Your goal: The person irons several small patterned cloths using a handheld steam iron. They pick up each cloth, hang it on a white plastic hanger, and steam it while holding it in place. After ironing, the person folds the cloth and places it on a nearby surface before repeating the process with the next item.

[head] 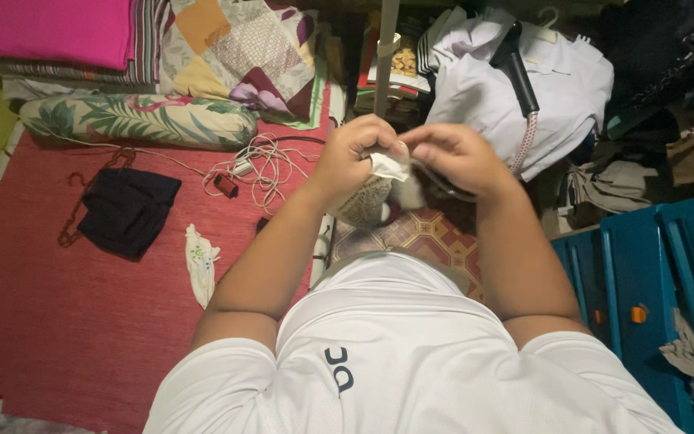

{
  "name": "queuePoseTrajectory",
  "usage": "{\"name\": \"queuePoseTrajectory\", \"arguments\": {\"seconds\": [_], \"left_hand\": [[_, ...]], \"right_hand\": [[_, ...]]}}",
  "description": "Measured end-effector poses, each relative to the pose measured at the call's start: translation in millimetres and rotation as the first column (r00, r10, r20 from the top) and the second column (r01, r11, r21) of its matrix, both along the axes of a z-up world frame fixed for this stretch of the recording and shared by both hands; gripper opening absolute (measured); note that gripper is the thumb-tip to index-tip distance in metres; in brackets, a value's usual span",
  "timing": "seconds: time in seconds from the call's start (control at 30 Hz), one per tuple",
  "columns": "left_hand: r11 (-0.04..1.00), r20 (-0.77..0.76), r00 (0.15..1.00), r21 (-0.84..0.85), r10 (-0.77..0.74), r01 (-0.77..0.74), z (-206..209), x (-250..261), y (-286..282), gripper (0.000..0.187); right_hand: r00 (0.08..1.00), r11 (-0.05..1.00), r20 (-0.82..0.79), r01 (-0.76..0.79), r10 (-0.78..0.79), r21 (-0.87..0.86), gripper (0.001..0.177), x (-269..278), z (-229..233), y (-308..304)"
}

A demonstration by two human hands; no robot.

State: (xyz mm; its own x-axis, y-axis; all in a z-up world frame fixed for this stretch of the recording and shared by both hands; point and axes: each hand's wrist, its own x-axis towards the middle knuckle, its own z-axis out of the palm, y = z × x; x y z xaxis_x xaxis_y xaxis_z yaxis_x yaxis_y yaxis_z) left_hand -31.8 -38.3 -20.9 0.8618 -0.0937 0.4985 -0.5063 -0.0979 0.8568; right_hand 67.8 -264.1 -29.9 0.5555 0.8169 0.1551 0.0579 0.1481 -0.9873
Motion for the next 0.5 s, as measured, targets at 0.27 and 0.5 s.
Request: {"name": "queuePoseTrajectory", "arguments": {"seconds": [0.27, 0.5], "left_hand": [[0.978, 0.145, 0.978, 0.124, 0.151, -0.169, 1.6, -6.4, 2.4, 0.013], [0.987, -0.21, 0.973, -0.112, 0.092, -0.118, -21.3, -11.1, 4.1, 0.015]], "right_hand": [[0.976, 0.99, -0.204, 0.096, -0.072, 0.107, 0.009, 0.0, -32.4, 19.0], [0.814, 0.906, -0.492, 0.41, -0.31, 0.107, 0.007, 37.6, -78.3, 21.0]]}}
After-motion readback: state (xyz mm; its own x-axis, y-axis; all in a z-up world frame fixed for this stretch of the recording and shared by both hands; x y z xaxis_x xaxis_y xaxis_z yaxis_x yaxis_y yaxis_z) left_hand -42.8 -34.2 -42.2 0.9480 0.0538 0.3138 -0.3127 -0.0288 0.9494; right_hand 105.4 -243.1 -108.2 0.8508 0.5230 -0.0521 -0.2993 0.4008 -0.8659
